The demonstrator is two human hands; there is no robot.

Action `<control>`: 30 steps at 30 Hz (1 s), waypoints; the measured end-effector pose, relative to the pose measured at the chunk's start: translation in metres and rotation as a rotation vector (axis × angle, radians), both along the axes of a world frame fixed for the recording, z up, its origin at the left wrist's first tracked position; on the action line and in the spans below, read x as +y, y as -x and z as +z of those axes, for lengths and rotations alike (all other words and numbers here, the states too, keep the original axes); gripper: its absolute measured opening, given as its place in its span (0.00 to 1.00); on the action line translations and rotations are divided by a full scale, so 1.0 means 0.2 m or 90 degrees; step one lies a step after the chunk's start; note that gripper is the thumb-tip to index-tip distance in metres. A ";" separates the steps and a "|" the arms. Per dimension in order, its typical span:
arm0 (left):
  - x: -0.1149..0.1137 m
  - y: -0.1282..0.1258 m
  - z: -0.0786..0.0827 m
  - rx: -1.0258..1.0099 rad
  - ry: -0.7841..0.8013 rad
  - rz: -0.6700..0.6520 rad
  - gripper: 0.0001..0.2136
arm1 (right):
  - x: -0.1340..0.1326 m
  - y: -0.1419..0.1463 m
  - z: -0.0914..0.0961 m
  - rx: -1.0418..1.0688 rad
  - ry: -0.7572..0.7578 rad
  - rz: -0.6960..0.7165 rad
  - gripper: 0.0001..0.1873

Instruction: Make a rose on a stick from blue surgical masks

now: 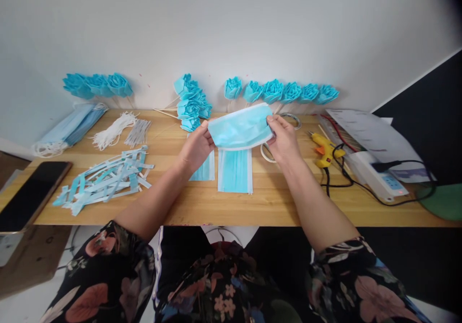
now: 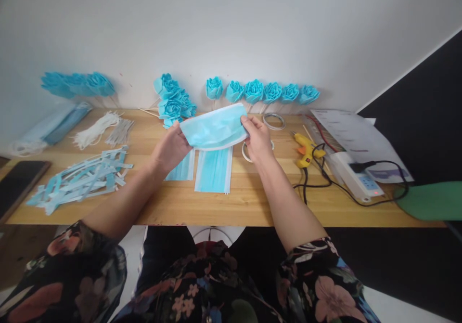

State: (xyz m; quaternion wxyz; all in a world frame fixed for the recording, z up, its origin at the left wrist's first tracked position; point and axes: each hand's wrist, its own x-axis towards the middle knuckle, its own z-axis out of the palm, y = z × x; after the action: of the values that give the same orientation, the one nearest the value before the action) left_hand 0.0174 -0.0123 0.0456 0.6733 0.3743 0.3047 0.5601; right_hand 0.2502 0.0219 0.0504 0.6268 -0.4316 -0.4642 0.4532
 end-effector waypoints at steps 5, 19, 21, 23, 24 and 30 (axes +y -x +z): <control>0.00 -0.01 -0.07 0.068 0.001 0.048 0.20 | -0.02 0.04 -0.02 -0.003 -0.006 -0.003 0.26; 0.03 0.04 -0.06 0.257 -0.084 0.361 0.11 | -0.10 0.06 -0.01 -0.240 -0.097 -0.015 0.24; 0.03 0.04 -0.05 0.267 -0.093 0.369 0.10 | -0.11 0.06 -0.01 -0.248 -0.107 -0.023 0.24; 0.03 0.04 -0.03 0.282 -0.110 0.386 0.09 | -0.11 0.07 0.00 -0.248 -0.109 -0.032 0.25; 0.02 0.05 -0.03 0.291 -0.119 0.395 0.08 | -0.12 0.07 0.01 -0.248 -0.107 -0.036 0.25; 0.01 0.06 0.00 0.277 -0.119 0.363 0.13 | -0.11 0.07 0.00 -0.225 -0.100 -0.044 0.25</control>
State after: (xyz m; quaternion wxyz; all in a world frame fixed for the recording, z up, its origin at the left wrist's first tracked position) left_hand 0.0046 -0.0111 0.0451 0.3730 0.4443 0.4803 0.6578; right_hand 0.2361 -0.0001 0.0513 0.5822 -0.4701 -0.5859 0.3110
